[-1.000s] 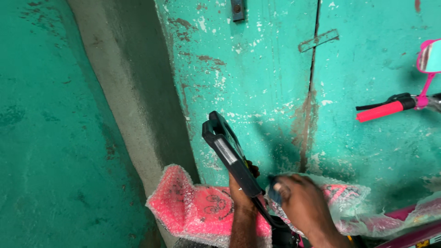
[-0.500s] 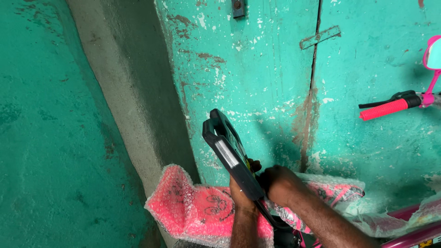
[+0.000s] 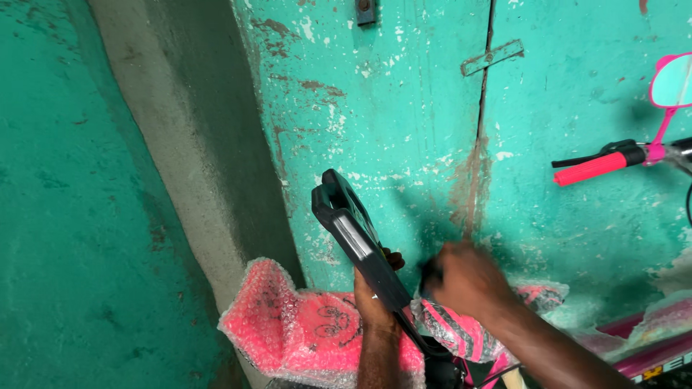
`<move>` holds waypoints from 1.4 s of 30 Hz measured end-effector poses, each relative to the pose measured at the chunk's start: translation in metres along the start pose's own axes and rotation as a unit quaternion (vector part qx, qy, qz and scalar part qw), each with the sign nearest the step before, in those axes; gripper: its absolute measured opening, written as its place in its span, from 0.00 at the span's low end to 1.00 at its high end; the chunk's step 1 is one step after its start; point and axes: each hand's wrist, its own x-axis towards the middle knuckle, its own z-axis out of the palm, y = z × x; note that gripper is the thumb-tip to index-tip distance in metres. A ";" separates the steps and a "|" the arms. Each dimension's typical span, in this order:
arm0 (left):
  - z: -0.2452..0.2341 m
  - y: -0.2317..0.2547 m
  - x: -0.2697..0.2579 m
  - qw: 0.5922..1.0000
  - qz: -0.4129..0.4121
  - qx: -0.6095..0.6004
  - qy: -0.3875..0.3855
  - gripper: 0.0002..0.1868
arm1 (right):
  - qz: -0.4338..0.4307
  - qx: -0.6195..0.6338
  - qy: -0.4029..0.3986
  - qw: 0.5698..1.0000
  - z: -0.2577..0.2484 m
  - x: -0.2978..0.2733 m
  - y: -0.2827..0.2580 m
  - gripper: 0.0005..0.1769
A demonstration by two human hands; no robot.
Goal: The person attaches a black rear rack to the rear of a pink bicycle using a wrench. They tighten the bolts securing the rack to the frame and the seat post, ensuring the rack is firmly in place.
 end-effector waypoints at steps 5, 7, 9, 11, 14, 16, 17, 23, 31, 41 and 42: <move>0.004 0.001 0.002 1.000 0.016 0.015 -0.002 0.26 | -0.235 0.073 0.037 0.968 0.008 -0.038 0.025 0.15; 0.002 0.002 0.003 1.000 0.006 0.015 0.007 0.27 | -0.305 0.055 0.051 0.949 0.000 -0.042 0.042 0.16; 0.000 -0.001 0.003 1.000 0.014 0.017 0.001 0.27 | -0.105 -0.001 0.062 0.993 -0.017 -0.038 0.056 0.18; -0.001 -0.002 0.008 0.999 0.043 0.018 -0.021 0.25 | 0.044 -0.004 0.109 0.993 -0.028 -0.033 0.059 0.18; -0.005 -0.007 0.013 0.997 0.069 0.020 -0.040 0.21 | 0.105 0.059 0.140 0.983 -0.030 -0.029 0.053 0.17; -0.009 -0.009 0.018 0.999 0.035 0.001 -0.025 0.22 | 0.042 0.086 0.061 0.994 -0.011 -0.025 0.040 0.17; -0.012 -0.009 0.019 1.000 0.017 -0.007 -0.018 0.23 | 0.014 0.048 0.080 0.996 -0.001 -0.026 0.035 0.19; -0.010 -0.003 0.029 0.999 0.023 0.035 -0.009 0.16 | 0.035 -0.090 0.095 0.991 0.022 -0.024 0.021 0.26; -0.002 0.006 -0.065 0.803 0.388 0.334 0.305 0.14 | 0.179 -0.088 -0.094 0.975 -0.010 -0.028 -0.008 0.45; 0.129 -0.015 -0.083 0.651 0.057 0.742 -0.146 0.24 | 0.003 0.022 -0.054 0.998 0.069 -0.005 0.118 0.26; 0.134 -0.017 -0.074 0.651 0.021 0.745 -0.142 0.23 | 0.004 0.017 -0.119 0.993 0.063 0.003 0.126 0.25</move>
